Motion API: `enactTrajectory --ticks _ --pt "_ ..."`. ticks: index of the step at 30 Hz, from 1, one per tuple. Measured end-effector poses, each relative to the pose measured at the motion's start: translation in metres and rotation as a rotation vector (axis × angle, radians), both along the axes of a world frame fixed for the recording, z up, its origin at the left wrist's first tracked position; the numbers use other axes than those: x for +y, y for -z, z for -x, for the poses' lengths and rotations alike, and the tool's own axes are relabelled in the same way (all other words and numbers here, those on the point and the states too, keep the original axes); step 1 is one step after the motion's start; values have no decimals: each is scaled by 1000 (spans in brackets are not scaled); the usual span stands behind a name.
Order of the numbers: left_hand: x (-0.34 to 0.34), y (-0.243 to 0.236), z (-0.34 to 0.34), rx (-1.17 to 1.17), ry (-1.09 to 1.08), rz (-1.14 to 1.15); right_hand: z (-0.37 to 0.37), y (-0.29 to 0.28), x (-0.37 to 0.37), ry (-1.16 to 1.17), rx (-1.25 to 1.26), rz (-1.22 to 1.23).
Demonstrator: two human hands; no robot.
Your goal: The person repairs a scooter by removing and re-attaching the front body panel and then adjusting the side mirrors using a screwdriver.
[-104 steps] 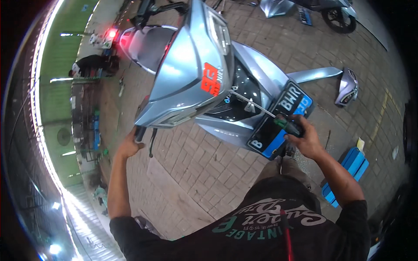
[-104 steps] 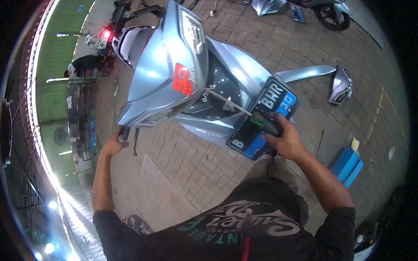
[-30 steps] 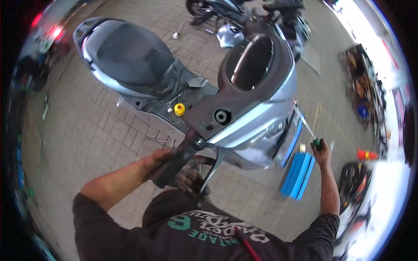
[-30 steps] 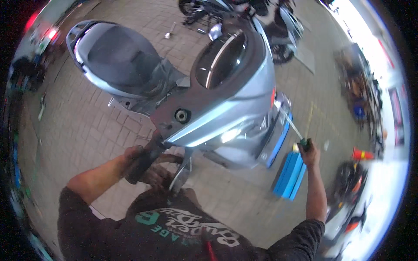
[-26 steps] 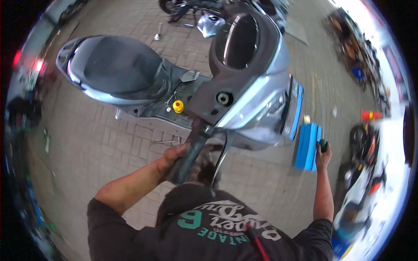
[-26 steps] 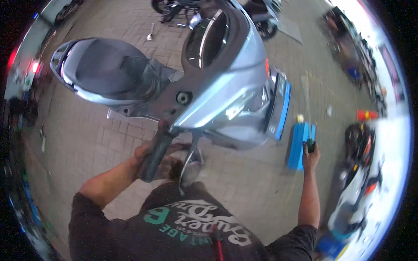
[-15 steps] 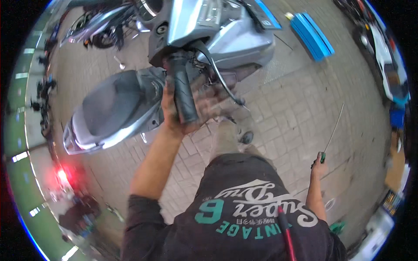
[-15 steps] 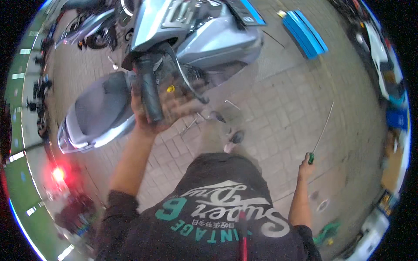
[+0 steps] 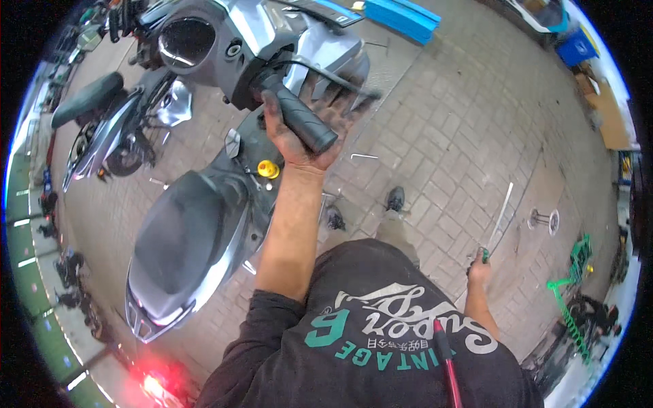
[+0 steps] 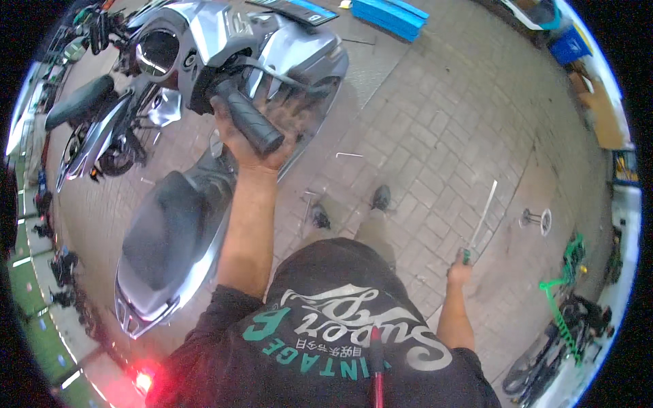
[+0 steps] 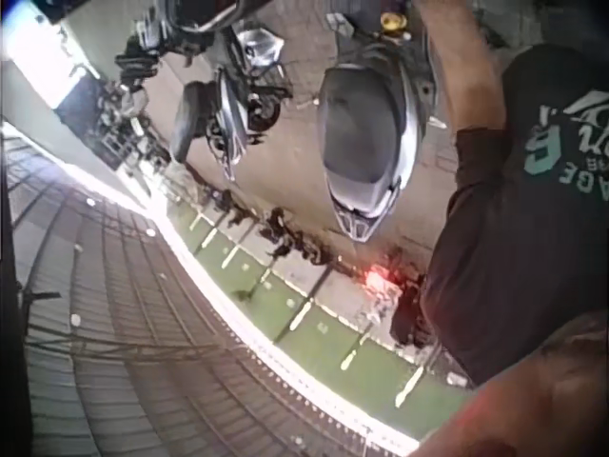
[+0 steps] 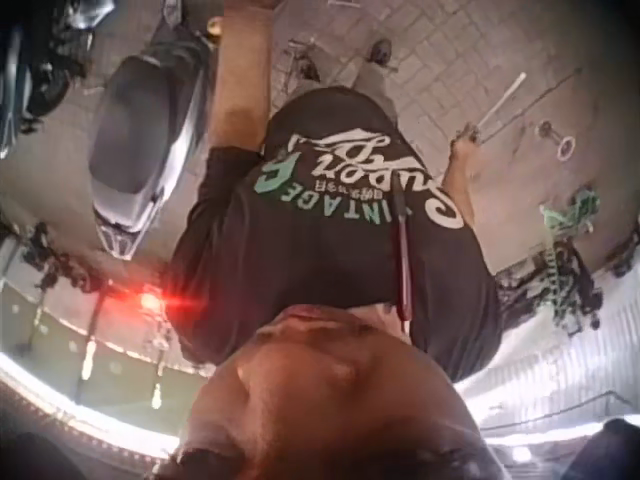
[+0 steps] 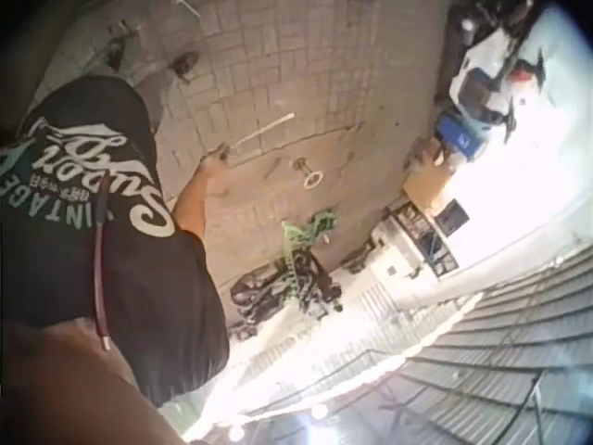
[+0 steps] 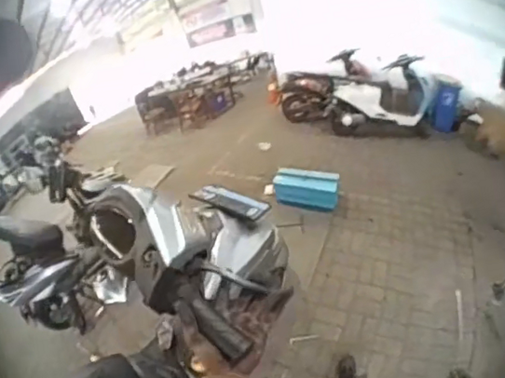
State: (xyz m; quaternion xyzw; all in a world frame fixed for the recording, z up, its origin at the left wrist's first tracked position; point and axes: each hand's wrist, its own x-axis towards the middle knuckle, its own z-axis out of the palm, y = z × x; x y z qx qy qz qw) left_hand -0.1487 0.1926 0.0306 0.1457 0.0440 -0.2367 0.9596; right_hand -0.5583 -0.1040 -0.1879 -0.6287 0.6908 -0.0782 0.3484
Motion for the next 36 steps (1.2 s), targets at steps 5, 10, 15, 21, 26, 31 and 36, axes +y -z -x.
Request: enactTrajectory --ticks 5,10,15,21,26,31,36 --pt "31 12 -14 -332 202 -1212 1 -22 55 53 -107 59" --pt "21 14 -8 -148 307 -597 15 -18 83 -9 -54 47" --pt "4 10 -17 -126 3 -100 32 -15 100 -48 -38 51" --pt "29 -18 -30 -290 585 -1087 106 33 71 -92 119 176" --pt "24 8 -14 -152 430 -666 15 -11 87 -174 86 120" --pt "-6 23 -15 -222 160 8 -13 -32 101 -64 -73 100" --pt "9 15 -33 -149 -20 -547 -5 -18 123 -55 -153 9"
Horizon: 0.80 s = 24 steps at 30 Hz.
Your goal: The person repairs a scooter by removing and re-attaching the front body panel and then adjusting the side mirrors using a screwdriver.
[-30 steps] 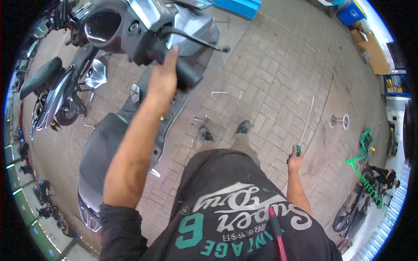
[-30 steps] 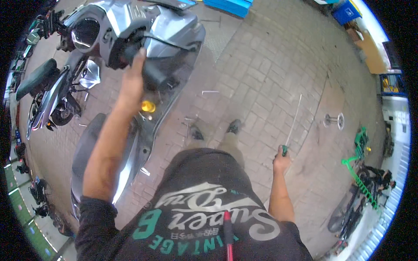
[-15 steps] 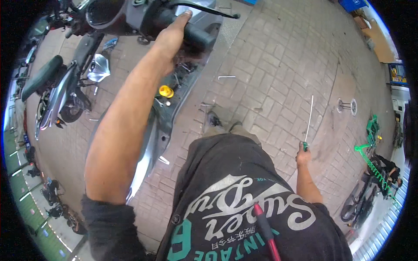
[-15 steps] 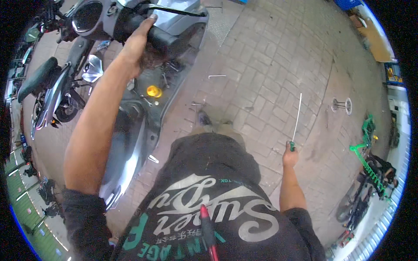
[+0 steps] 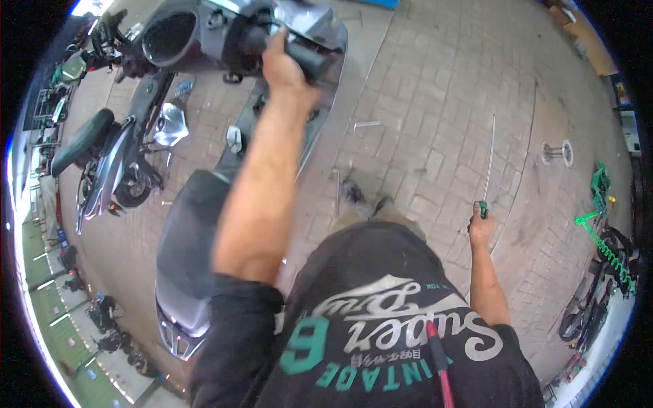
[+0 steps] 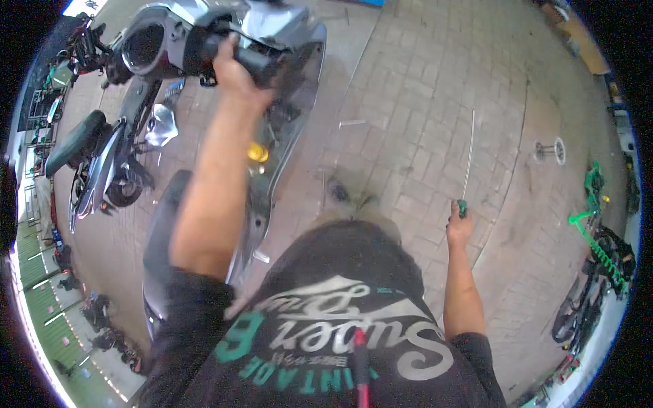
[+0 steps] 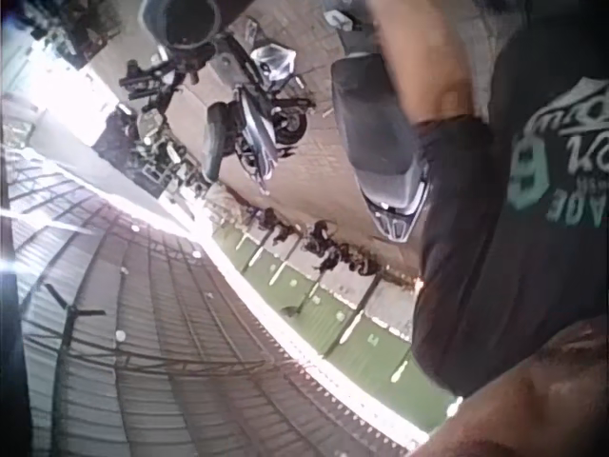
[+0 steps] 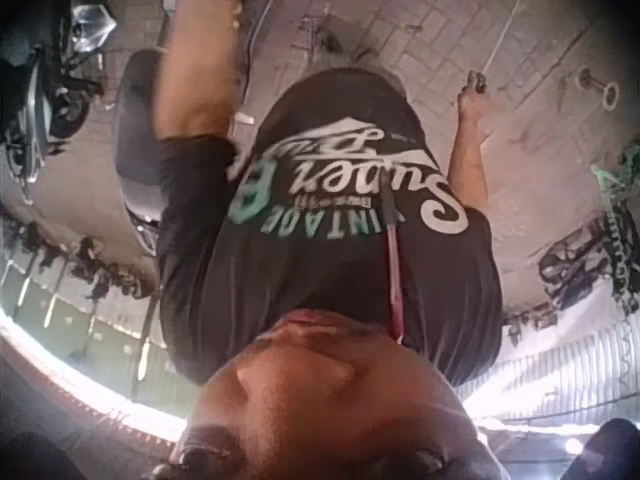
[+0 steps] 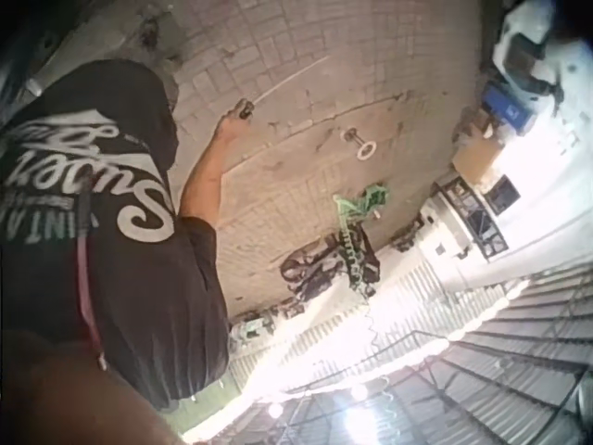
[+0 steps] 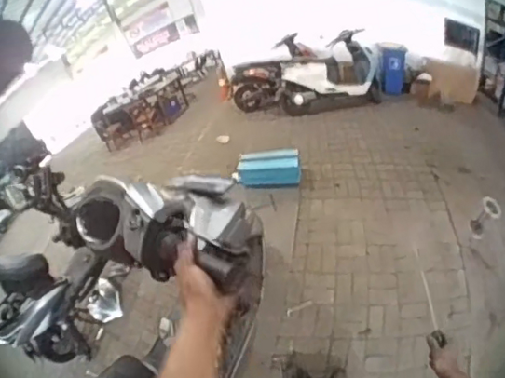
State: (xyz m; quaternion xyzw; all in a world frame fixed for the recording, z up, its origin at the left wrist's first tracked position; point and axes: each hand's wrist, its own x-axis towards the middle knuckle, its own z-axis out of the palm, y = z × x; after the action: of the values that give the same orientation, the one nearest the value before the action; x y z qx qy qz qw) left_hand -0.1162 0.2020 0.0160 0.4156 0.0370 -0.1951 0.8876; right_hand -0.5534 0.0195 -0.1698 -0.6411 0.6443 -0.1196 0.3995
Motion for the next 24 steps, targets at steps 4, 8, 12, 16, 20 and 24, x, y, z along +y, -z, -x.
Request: enactTrajectory --ticks 4,8,12,16,20,24 --pt "20 -25 -2 -132 353 -849 96 84 -5 -134 250 125" --pt "-1 -9 25 93 344 -122 121 78 -11 -156 278 295" --pt "-4 15 17 -109 210 468 102 1 -1 -47 258 83" --pt "-24 -5 13 -45 -73 231 159 13 -11 96 234 88" --pt "22 -23 31 103 170 -674 167 30 -1 0 249 6" --pt "30 -42 68 -36 402 -783 125 43 6 -354 369 343"
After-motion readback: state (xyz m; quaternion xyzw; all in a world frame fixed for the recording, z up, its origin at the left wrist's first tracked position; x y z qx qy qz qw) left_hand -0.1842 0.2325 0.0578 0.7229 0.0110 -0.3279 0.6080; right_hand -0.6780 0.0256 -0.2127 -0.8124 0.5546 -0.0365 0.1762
